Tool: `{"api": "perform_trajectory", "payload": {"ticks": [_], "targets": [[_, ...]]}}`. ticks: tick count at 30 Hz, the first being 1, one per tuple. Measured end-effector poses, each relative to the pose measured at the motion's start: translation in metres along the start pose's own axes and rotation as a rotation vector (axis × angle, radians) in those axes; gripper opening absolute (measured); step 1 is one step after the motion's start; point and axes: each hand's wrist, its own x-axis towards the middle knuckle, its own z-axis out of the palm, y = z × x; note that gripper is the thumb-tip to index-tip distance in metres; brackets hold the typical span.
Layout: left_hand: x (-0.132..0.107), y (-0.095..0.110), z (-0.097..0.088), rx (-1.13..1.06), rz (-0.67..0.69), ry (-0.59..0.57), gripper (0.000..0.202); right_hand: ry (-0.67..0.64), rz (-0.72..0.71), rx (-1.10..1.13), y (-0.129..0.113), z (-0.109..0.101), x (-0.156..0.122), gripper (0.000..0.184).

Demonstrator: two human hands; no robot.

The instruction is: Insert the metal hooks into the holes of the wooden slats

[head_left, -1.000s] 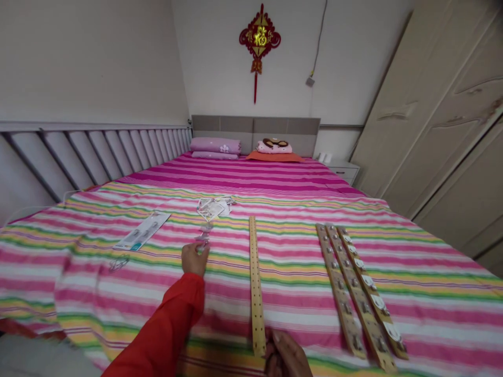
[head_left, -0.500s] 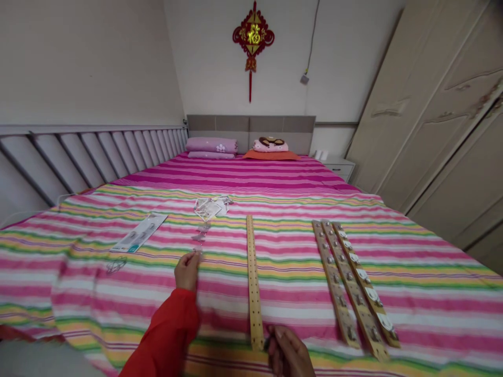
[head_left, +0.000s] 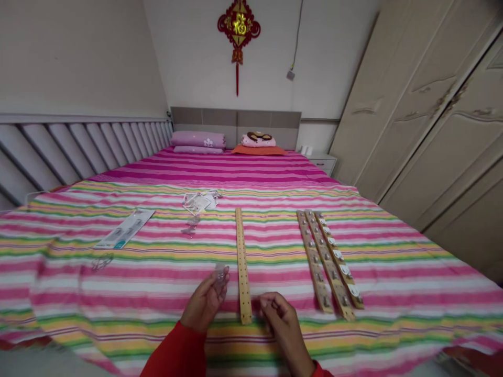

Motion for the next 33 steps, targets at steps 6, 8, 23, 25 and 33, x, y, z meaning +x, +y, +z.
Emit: {"api": "perform_trajectory", "payload": {"ticks": [6, 8, 23, 25, 33], "targets": [[-0.019, -0.006, 0.011, 0.536, 0.378, -0.132, 0.018, -0.131, 0.050, 0.122, -0.007, 0.012, 0.001, 0.040], [-0.024, -0.007, 0.012, 0.663, 0.489, -0.175, 0.015, -0.163, 0.095, 0.172, -0.007, 0.014, 0.000, 0.039], [-0.036, -0.025, 0.017, 0.602, 0.403, -0.171, 0.022, -0.140, 0.141, 0.216, 0.002, 0.016, -0.004, 0.039], [-0.038, -0.025, 0.018, 0.606, 0.375, -0.146, 0.025, -0.125, 0.134, 0.230, 0.002, 0.016, -0.004, 0.041], [-0.038, -0.029, 0.018, 0.598, 0.317, -0.117, 0.027, -0.103, 0.184, 0.339, 0.000, 0.022, -0.004, 0.034]]}}
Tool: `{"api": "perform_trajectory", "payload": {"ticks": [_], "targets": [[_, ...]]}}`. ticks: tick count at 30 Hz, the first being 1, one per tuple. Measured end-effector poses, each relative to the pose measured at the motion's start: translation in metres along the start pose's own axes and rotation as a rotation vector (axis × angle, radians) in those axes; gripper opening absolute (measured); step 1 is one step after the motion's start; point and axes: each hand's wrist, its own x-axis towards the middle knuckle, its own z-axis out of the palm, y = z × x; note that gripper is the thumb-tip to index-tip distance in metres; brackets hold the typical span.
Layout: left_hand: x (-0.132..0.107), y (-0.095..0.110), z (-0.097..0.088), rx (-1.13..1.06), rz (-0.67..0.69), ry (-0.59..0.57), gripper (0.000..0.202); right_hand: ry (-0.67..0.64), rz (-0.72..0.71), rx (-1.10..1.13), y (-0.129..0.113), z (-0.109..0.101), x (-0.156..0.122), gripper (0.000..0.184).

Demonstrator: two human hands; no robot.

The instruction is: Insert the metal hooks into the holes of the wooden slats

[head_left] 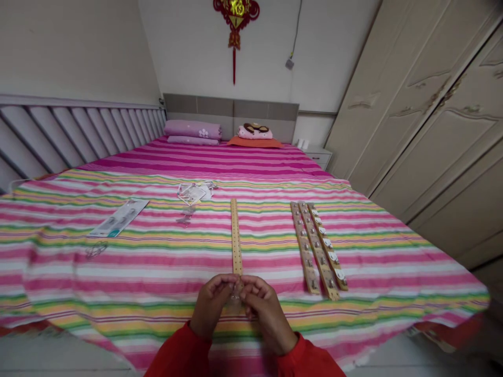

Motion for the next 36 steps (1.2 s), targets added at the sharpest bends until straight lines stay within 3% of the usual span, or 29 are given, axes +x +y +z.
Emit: {"api": "perform_trajectory", "payload": {"ticks": [6, 12, 16, 19, 23, 27, 30, 36], "targets": [[-0.004, -0.001, -0.001, 0.000, -0.018, -0.071, 0.034, 0.056, 0.088, 0.115, -0.007, -0.002, 0.001, 0.029], [-0.008, -0.013, -0.011, 0.055, 0.249, -0.180, 0.028, 0.077, 0.212, 0.250, -0.010, -0.006, 0.002, 0.028], [-0.007, -0.014, -0.015, 0.149, 0.273, -0.161, 0.015, 0.040, 0.265, 0.289, -0.009, -0.005, 0.002, 0.029], [-0.007, -0.011, -0.012, 0.045, 0.172, -0.121, 0.018, -0.033, 0.266, 0.243, -0.008, -0.003, 0.000, 0.026], [-0.007, -0.006, -0.008, -0.165, -0.068, -0.029, 0.027, -0.083, 0.177, 0.117, -0.007, -0.006, 0.001, 0.023], [-0.009, -0.002, -0.003, -0.444, -0.361, -0.142, 0.031, -0.039, 0.056, -0.003, -0.009, -0.010, 0.002, 0.028], [-0.014, 0.000, 0.003, -0.602, -0.512, -0.241, 0.026, -0.094, 0.013, -0.042, -0.012, -0.009, 0.001, 0.028], [-0.025, -0.006, 0.012, -0.746, -0.728, -0.253, 0.029, -0.258, 0.070, -0.031, -0.015, -0.005, -0.007, 0.023]]}}
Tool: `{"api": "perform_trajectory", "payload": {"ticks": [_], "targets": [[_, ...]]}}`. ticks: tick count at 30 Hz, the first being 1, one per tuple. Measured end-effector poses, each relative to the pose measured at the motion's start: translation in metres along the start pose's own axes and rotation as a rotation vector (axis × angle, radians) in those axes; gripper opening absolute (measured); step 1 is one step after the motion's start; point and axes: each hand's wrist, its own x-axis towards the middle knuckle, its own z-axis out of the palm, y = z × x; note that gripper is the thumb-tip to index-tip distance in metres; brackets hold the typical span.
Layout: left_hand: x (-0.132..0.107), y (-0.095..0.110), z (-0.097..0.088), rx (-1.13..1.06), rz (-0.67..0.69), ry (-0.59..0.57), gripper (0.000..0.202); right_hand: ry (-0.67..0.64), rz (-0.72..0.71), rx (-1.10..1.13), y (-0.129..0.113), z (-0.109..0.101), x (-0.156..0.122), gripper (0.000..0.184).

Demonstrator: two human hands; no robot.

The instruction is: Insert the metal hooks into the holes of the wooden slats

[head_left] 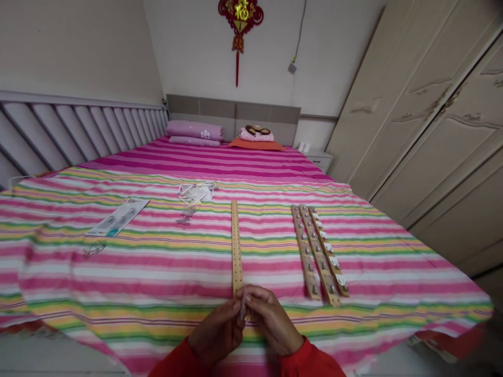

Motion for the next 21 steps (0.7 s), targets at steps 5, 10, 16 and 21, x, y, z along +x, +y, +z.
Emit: {"api": "perform_trajectory", "payload": {"ticks": [5, 10, 16, 21], "targets": [[0.004, -0.005, -0.004, 0.222, 0.058, 0.052, 0.032, 0.010, 0.024, 0.024, -0.001, -0.008, -0.004, 0.022], [0.004, 0.008, -0.014, 0.689, 0.379, 0.286, 0.040, 0.186, 0.006, -0.020, -0.004, -0.026, 0.003, 0.026], [0.008, 0.019, -0.027, 0.760, 0.489, 0.465, 0.046, 0.247, 0.018, -0.133, -0.004, -0.036, 0.019, 0.029], [0.019, 0.010, -0.030, 0.690, 0.394, 0.414, 0.053, 0.262, 0.012, -0.176, 0.006, -0.034, 0.030, 0.033]]}}
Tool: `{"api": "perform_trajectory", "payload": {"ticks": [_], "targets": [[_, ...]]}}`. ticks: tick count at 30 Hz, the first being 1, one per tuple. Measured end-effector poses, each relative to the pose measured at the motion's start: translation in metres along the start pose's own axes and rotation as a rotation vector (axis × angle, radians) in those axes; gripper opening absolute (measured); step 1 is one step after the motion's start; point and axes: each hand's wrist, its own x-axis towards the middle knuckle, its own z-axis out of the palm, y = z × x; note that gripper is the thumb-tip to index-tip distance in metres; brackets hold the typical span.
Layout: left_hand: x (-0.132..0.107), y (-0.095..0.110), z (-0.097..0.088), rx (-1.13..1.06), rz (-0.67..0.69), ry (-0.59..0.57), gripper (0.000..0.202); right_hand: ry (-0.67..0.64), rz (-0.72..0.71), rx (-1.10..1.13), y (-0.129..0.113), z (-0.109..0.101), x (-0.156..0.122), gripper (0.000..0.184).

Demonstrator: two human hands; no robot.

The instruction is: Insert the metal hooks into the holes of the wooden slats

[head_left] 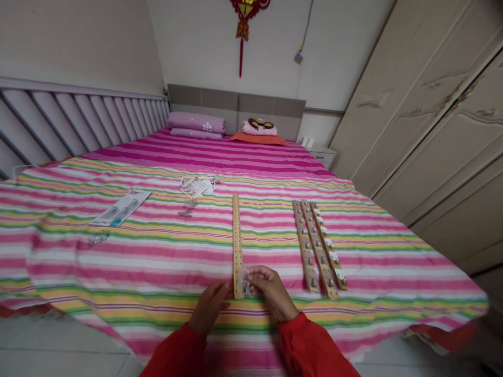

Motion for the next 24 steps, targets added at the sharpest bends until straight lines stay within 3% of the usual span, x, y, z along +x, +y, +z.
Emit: {"api": "perform_trajectory", "payload": {"ticks": [6, 14, 24], "targets": [[0.007, 0.000, 0.003, -0.106, -0.102, -0.084, 0.057, -0.005, 0.002, -0.021, 0.007, 0.003, 0.009, 0.031], [0.021, -0.007, 0.005, -0.121, -0.125, -0.070, 0.059, 0.028, -0.003, -0.022, 0.012, 0.008, 0.015, 0.033], [0.025, 0.005, 0.011, -0.092, -0.163, -0.041, 0.055, 0.027, -0.029, -0.068, 0.016, 0.007, 0.020, 0.037]]}}
